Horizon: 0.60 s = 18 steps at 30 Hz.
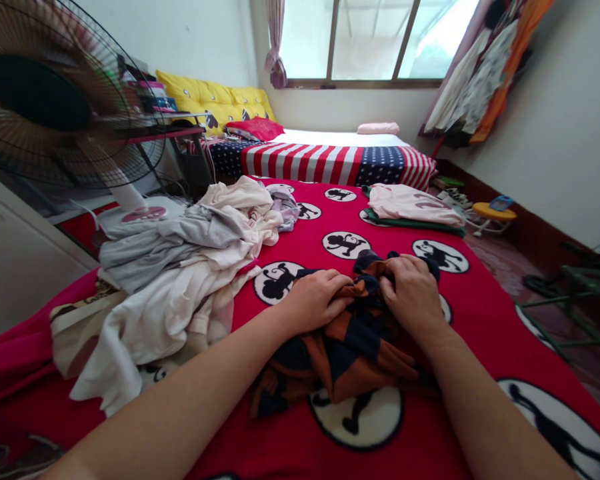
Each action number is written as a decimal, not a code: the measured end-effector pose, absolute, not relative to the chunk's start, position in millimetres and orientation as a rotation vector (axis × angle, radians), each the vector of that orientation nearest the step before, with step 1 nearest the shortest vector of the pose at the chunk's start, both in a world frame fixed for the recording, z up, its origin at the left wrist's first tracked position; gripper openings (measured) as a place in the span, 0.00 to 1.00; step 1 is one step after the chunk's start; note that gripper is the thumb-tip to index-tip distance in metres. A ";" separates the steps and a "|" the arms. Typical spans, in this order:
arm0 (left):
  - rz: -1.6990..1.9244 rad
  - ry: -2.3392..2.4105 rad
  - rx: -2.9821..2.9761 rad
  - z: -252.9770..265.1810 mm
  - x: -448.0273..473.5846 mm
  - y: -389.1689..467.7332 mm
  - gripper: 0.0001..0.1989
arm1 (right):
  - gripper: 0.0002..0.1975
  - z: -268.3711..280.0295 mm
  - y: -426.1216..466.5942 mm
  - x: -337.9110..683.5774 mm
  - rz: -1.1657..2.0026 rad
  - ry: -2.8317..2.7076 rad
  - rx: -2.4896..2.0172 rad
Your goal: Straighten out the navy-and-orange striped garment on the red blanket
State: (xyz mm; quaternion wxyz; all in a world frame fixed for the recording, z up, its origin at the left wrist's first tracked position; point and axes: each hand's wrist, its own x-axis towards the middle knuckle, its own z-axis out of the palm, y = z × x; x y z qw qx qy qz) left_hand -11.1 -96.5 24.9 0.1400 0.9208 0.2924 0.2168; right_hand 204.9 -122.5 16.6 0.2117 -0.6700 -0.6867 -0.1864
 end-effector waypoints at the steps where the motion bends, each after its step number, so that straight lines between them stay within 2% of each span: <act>1: 0.627 0.844 2.660 24.9 -11.1 -96.5 0.14 | 0.04 16.7 -122.6 204.8 -0.515 -1.907 -1.861; 18: 0.635 0.843 2.659 25.3 -10.8 -96.7 0.14 | 0.04 15.7 -121.7 205.7 -0.522 -1.913 -1.853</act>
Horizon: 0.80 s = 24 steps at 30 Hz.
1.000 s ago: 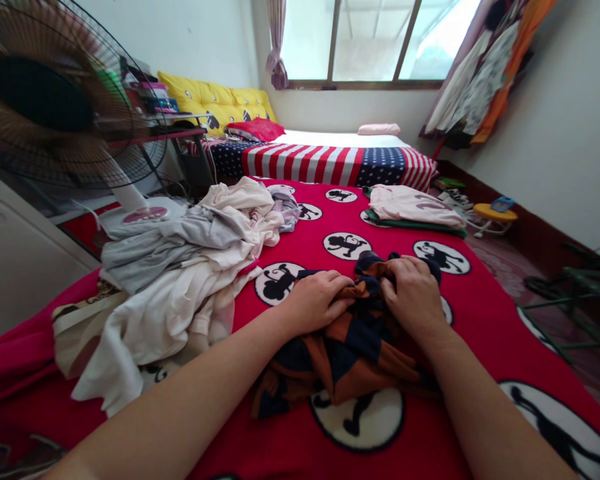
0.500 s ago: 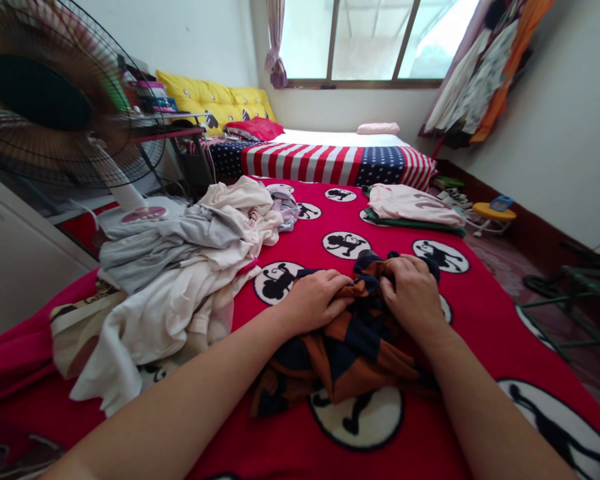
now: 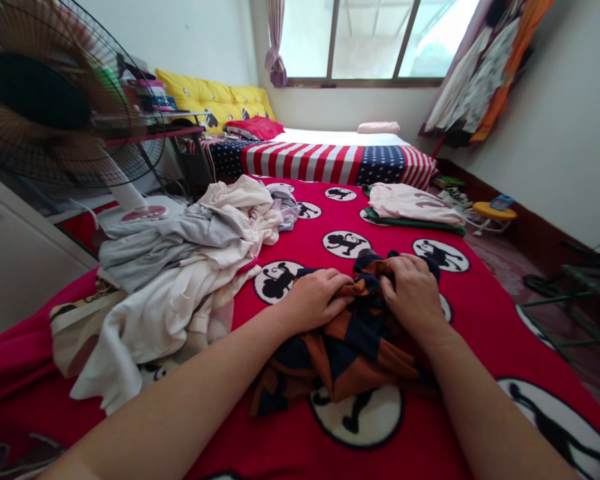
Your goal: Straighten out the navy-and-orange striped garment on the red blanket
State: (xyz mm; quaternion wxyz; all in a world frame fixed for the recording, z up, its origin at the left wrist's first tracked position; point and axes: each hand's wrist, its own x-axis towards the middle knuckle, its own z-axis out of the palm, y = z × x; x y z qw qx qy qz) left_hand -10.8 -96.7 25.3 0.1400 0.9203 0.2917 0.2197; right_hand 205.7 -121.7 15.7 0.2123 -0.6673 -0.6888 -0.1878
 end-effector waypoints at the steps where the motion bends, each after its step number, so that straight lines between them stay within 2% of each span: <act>1: 0.636 0.843 2.658 25.3 -10.9 -96.8 0.14 | 0.04 15.6 -121.6 205.8 -0.522 -1.911 -1.852; 24: 0.645 0.840 2.666 25.4 -11.5 -96.3 0.13 | 0.05 17.0 -122.2 205.0 -0.506 -1.914 -1.883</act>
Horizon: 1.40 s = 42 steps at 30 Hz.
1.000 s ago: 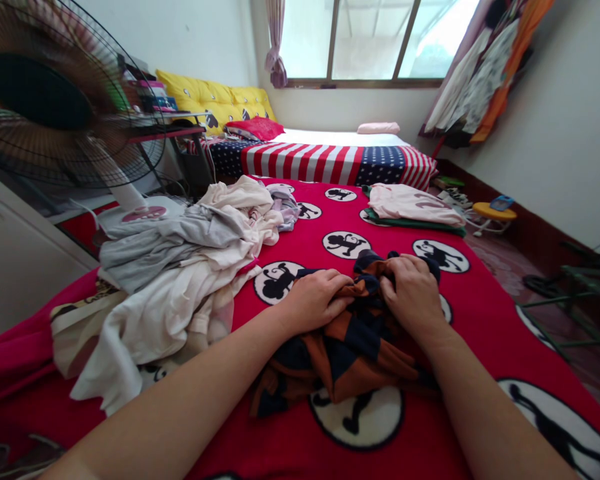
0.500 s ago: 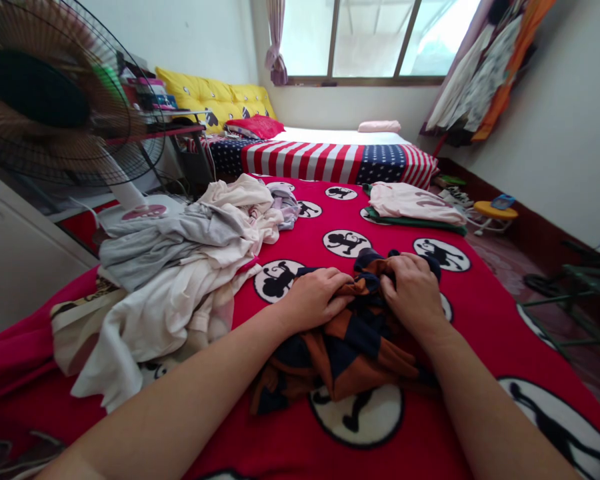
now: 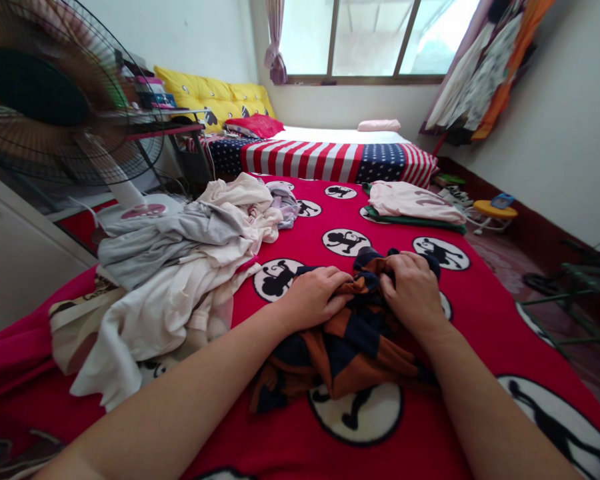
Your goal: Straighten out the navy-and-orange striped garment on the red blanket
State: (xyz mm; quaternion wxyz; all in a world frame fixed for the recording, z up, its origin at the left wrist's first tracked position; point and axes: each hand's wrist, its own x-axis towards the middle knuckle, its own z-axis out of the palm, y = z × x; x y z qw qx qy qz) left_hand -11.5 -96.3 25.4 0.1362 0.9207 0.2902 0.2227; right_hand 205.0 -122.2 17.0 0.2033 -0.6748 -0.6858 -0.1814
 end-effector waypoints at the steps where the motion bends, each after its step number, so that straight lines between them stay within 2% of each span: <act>1: 0.642 0.839 2.665 25.5 -11.5 -96.3 0.13 | 0.05 17.0 -122.2 205.0 -0.507 -1.914 -1.883; 42: 0.645 0.838 2.699 23.7 -11.6 -95.2 0.13 | 0.05 16.8 -121.4 205.5 -0.474 -1.912 -1.880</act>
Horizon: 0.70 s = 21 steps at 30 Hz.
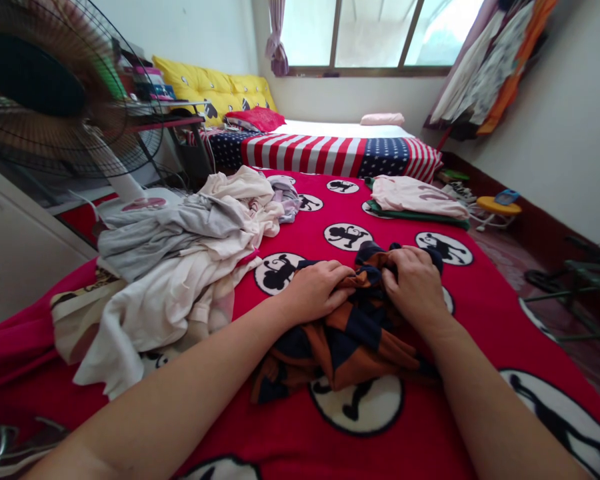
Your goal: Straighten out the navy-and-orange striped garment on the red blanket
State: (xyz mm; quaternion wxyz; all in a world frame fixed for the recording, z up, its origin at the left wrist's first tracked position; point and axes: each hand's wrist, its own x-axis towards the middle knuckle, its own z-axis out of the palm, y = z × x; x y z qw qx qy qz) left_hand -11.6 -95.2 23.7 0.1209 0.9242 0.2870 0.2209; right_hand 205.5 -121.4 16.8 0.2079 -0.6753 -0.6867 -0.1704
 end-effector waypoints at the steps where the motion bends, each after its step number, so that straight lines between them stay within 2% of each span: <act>1: 0.646 0.840 2.701 23.5 -11.5 -95.4 0.13 | 0.05 16.4 -121.2 205.5 -0.466 -1.906 -1.879; 21: 0.630 0.844 2.676 24.5 -11.7 -96.1 0.13 | 0.04 16.5 -122.9 201.0 -0.458 -1.891 -1.847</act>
